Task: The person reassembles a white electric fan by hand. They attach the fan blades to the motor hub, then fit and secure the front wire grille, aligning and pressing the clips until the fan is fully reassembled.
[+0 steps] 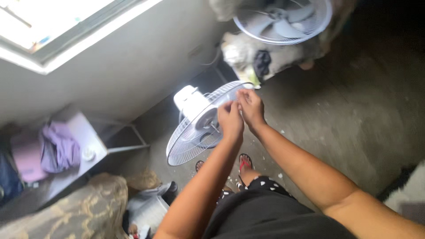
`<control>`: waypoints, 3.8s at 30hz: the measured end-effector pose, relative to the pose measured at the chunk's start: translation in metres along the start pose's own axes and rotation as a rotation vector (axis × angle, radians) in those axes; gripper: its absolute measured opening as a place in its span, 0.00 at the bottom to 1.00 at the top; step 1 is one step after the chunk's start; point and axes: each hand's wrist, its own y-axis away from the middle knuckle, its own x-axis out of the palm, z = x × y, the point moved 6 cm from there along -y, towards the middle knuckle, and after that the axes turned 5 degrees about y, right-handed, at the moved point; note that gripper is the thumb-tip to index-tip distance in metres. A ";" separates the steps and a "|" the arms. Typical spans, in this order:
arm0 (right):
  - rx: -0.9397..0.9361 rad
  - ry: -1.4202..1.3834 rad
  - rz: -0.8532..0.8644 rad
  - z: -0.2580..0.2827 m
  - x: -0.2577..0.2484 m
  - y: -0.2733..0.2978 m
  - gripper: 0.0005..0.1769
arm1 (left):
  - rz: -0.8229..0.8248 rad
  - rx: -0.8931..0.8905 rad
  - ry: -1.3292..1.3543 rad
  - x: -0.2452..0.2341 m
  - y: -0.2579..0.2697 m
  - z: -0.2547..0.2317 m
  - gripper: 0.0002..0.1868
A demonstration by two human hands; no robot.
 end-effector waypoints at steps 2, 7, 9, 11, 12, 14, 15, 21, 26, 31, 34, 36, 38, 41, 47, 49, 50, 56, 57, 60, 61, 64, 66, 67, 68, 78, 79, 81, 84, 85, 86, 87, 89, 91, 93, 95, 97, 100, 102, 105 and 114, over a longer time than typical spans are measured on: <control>-0.004 -0.069 0.027 0.019 -0.015 0.003 0.15 | 0.126 -0.021 0.046 0.026 -0.001 -0.016 0.20; -0.110 -0.218 0.048 0.061 -0.051 -0.017 0.16 | 0.353 -0.097 0.101 0.102 -0.012 -0.032 0.21; -0.062 -0.176 0.010 0.067 -0.071 -0.039 0.15 | 0.367 -0.129 0.044 0.131 -0.017 -0.029 0.21; -0.087 -0.117 0.006 0.073 -0.092 -0.063 0.15 | 0.428 -0.120 0.072 0.165 -0.027 -0.029 0.22; -0.100 -0.087 0.006 0.073 -0.102 -0.078 0.15 | 0.456 -0.116 0.088 0.182 -0.033 -0.028 0.22; -0.063 -0.217 0.007 0.069 -0.121 -0.124 0.14 | 0.485 -0.065 0.074 0.220 -0.055 -0.027 0.21; -0.035 -0.274 0.014 0.064 -0.133 -0.146 0.14 | 0.491 -0.050 0.071 0.238 -0.063 -0.022 0.21; -0.069 -0.154 0.020 0.017 -0.209 -0.307 0.12 | 0.404 -0.257 0.173 0.355 -0.140 0.021 0.20; -0.056 0.085 0.023 -0.071 -0.243 -0.425 0.12 | 0.306 -0.311 0.093 0.404 -0.197 0.056 0.21; -0.089 0.504 0.077 -0.171 -0.230 -0.492 0.17 | 0.151 -0.334 -0.030 0.402 -0.242 0.095 0.23; -0.028 0.698 0.139 -0.198 -0.208 -0.497 0.20 | 0.097 -0.403 -0.041 0.395 -0.250 0.113 0.24; -0.019 0.673 0.181 -0.192 -0.196 -0.495 0.23 | 0.055 -0.417 -0.095 0.388 -0.250 0.118 0.25; 0.007 0.696 0.219 -0.169 -0.192 -0.485 0.15 | 0.034 -0.341 -0.202 0.380 -0.249 0.117 0.25; 0.043 0.560 0.231 -0.106 -0.192 -0.459 0.11 | 0.058 -0.290 -0.123 0.375 -0.251 0.107 0.27; -0.140 0.506 0.175 0.031 -0.192 -0.356 0.09 | 0.199 -0.169 -0.185 0.364 -0.241 0.042 0.31; -0.184 0.370 0.237 0.057 -0.181 -0.324 0.10 | 0.161 -0.071 -0.340 0.348 -0.226 0.011 0.30; -0.210 0.268 0.285 0.066 -0.175 -0.308 0.11 | 0.126 -0.037 -0.391 0.339 -0.216 -0.003 0.28; 0.196 -0.496 0.607 0.078 -0.143 -0.228 0.12 | 0.201 0.340 -0.098 0.273 -0.143 -0.082 0.15; 0.357 -0.679 0.664 0.079 -0.138 -0.212 0.16 | 0.255 0.428 -0.030 0.255 -0.130 -0.098 0.13; 0.495 -0.992 0.652 0.085 -0.134 -0.159 0.19 | 0.395 0.634 -0.114 0.200 -0.077 -0.131 0.13; 0.473 -1.013 0.632 0.088 -0.129 -0.143 0.19 | 0.436 0.545 -0.133 0.181 -0.062 -0.131 0.13; 0.371 -1.019 0.572 0.090 -0.110 -0.089 0.20 | 0.568 0.353 -0.185 0.118 -0.016 -0.122 0.13; 0.323 -0.999 0.531 0.090 -0.114 -0.052 0.21 | 0.678 0.339 -0.219 0.093 0.021 -0.116 0.14; 0.308 -0.950 0.537 0.088 -0.109 -0.026 0.21 | 0.716 0.319 -0.239 0.069 0.039 -0.110 0.14; 0.289 -0.901 0.531 0.084 -0.104 -0.001 0.22 | 0.754 0.299 -0.257 0.043 0.054 -0.104 0.14; 0.318 -0.499 0.456 0.032 -0.129 0.138 0.25 | 1.027 -0.022 -0.124 -0.021 0.122 -0.015 0.16; 0.322 -0.496 0.442 0.027 -0.132 0.141 0.25 | 1.021 -0.047 -0.099 -0.023 0.118 -0.002 0.16; 0.330 -0.498 0.415 0.015 -0.129 0.138 0.26 | 1.005 -0.103 -0.050 -0.027 0.102 0.030 0.16; 0.390 -0.556 0.357 -0.017 -0.114 0.129 0.27 | 0.674 -0.438 -0.154 -0.053 0.048 0.102 0.17; 0.454 -0.590 0.333 -0.030 -0.107 0.125 0.27 | 0.529 -0.485 -0.167 -0.067 0.028 0.120 0.17; 0.519 -0.615 0.298 -0.044 -0.101 0.123 0.28 | 0.388 -0.535 -0.171 -0.083 0.012 0.137 0.18; 0.580 -0.640 0.275 -0.055 -0.093 0.116 0.27 | 0.273 -0.555 -0.163 -0.095 -0.002 0.150 0.18; 0.661 -0.746 0.292 -0.074 -0.077 0.111 0.24 | 0.143 -0.489 -0.166 -0.111 -0.025 0.165 0.18; 0.749 -0.817 0.324 -0.088 -0.067 0.106 0.23 | 0.044 -0.395 -0.181 -0.121 -0.038 0.172 0.19; 0.838 -0.858 0.376 -0.099 -0.053 0.108 0.24 | 0.011 -0.381 -0.177 -0.121 -0.043 0.179 0.19; 0.848 -0.789 0.395 -0.105 -0.044 0.109 0.25 | -0.016 -0.335 -0.201 -0.121 -0.047 0.181 0.19; 0.862 -0.743 0.400 -0.108 -0.035 0.111 0.26 | -0.038 -0.259 -0.250 -0.119 -0.049 0.182 0.20; 0.860 -0.723 0.410 -0.110 -0.021 0.113 0.26 | -0.030 -0.236 -0.150 -0.113 -0.050 0.189 0.16; 0.823 -0.726 0.432 -0.111 -0.008 0.116 0.25 | 0.038 -0.288 0.066 -0.110 -0.052 0.194 0.15; 0.832 -0.723 0.396 -0.118 0.003 0.122 0.24 | 0.078 -0.305 0.157 -0.109 -0.046 0.196 0.14; 0.730 -0.740 0.350 -0.120 0.030 0.136 0.27 | 0.160 -0.370 0.115 -0.111 -0.038 0.173 0.15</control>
